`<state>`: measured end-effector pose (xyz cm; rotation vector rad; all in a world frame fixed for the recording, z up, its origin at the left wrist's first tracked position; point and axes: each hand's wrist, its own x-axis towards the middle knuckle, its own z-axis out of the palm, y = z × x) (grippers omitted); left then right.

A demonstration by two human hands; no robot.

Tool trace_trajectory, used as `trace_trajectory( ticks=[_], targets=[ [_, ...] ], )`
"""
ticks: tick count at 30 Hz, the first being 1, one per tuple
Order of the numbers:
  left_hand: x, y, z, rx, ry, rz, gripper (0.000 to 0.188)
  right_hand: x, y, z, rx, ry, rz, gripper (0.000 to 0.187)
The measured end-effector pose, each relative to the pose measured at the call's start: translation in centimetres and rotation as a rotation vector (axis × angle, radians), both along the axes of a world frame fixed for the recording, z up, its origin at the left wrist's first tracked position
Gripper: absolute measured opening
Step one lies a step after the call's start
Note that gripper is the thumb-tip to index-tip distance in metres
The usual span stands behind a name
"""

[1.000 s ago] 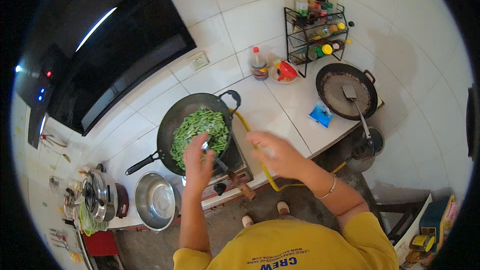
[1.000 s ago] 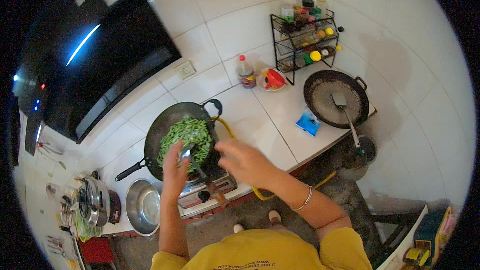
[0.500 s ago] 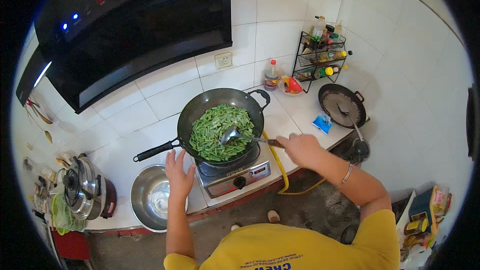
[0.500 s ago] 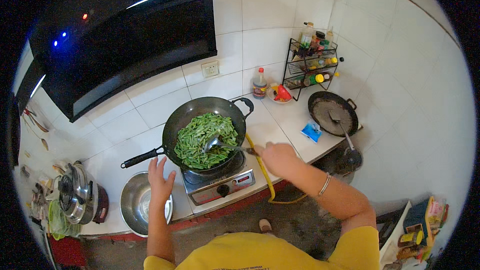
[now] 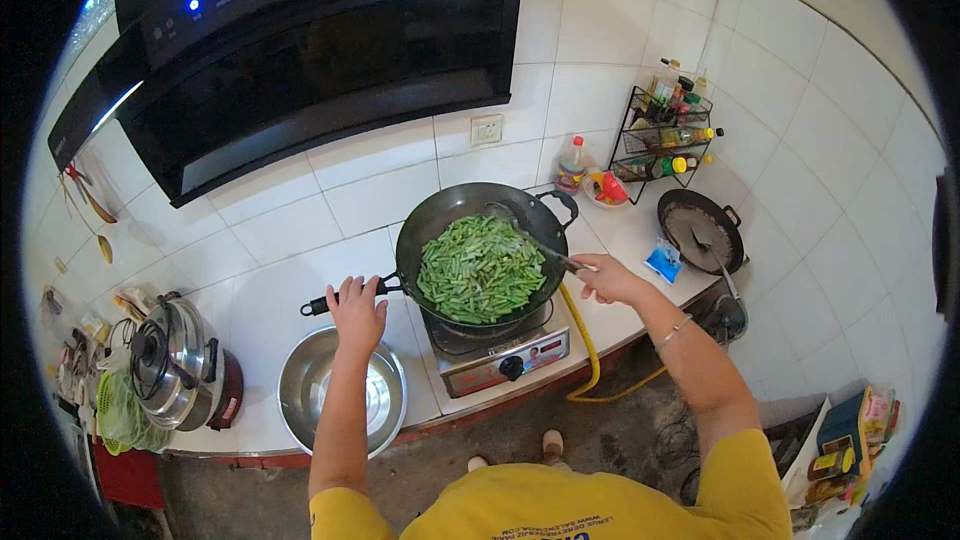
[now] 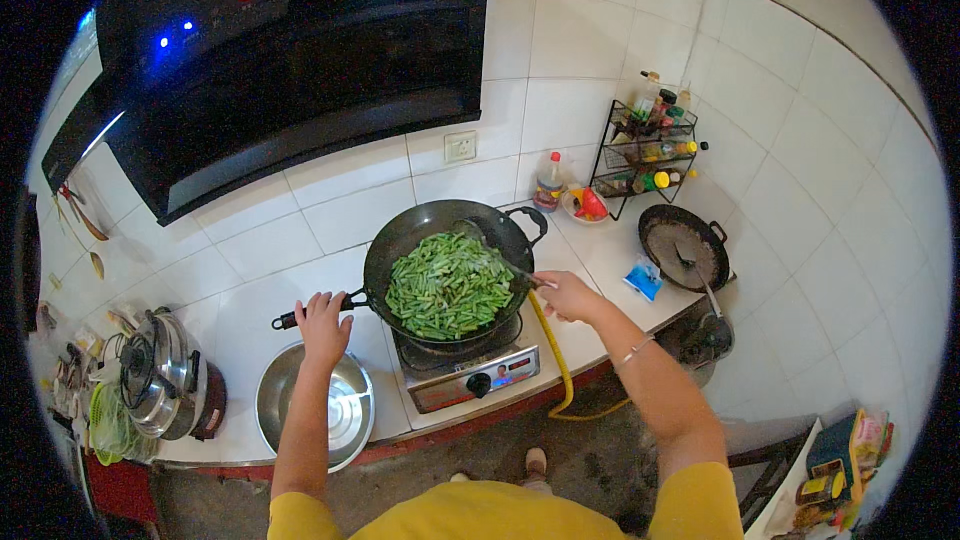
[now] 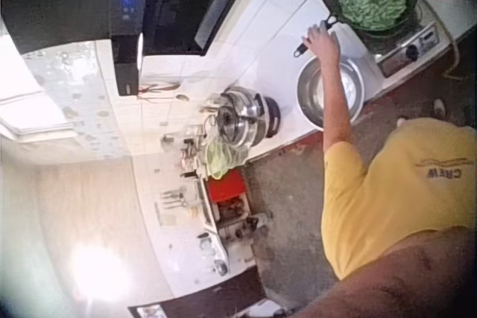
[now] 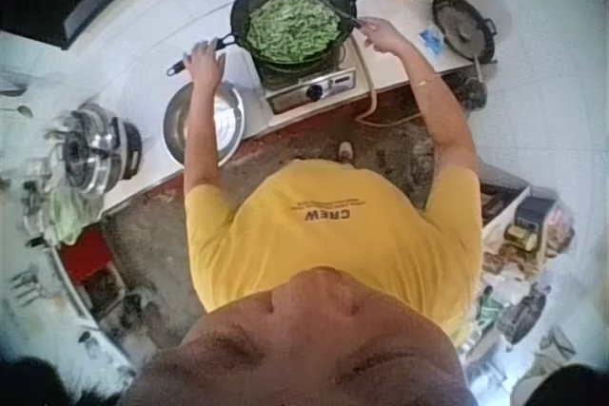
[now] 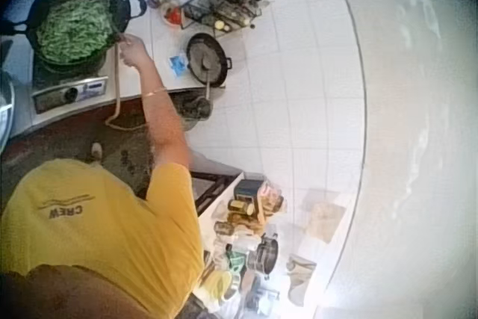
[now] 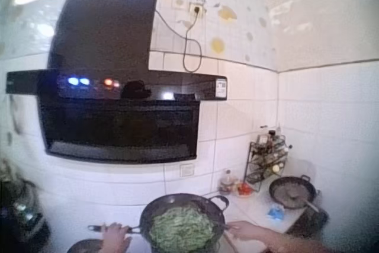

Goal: The person adds chopped green beans from a metal bowl into a wok on a gas stove, stirs them with a spatula, pours salt from a bag, and adds liquid from a yellow bottle.

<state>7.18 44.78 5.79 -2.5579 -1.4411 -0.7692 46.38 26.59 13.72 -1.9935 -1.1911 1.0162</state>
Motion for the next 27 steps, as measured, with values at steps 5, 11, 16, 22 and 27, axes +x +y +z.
trace_trajectory(
  ticks=[5,11,16,22,27],
  targets=[
    [0.6,0.0,-0.3,0.040,-0.040,0.014,0.044,-2.5,-1.3,-0.7,0.262,-0.387,0.308,0.042],
    [-0.2,-0.4,0.6,0.040,-0.042,0.012,0.046,-6.3,-7.7,9.6,0.113,-0.892,0.426,0.041],
    [-0.9,0.1,0.2,0.014,-0.033,0.016,0.044,-7.1,-10.7,15.2,0.000,-0.764,0.475,0.042],
    [-0.8,1.4,-0.6,0.051,-0.062,-0.014,0.038,-10.9,-7.9,6.3,-0.031,-1.065,0.439,0.045],
    [-2.1,0.9,0.7,0.006,-0.120,-0.035,0.036,-7.9,-6.6,5.1,0.068,-1.103,0.261,0.043]
  ],
)
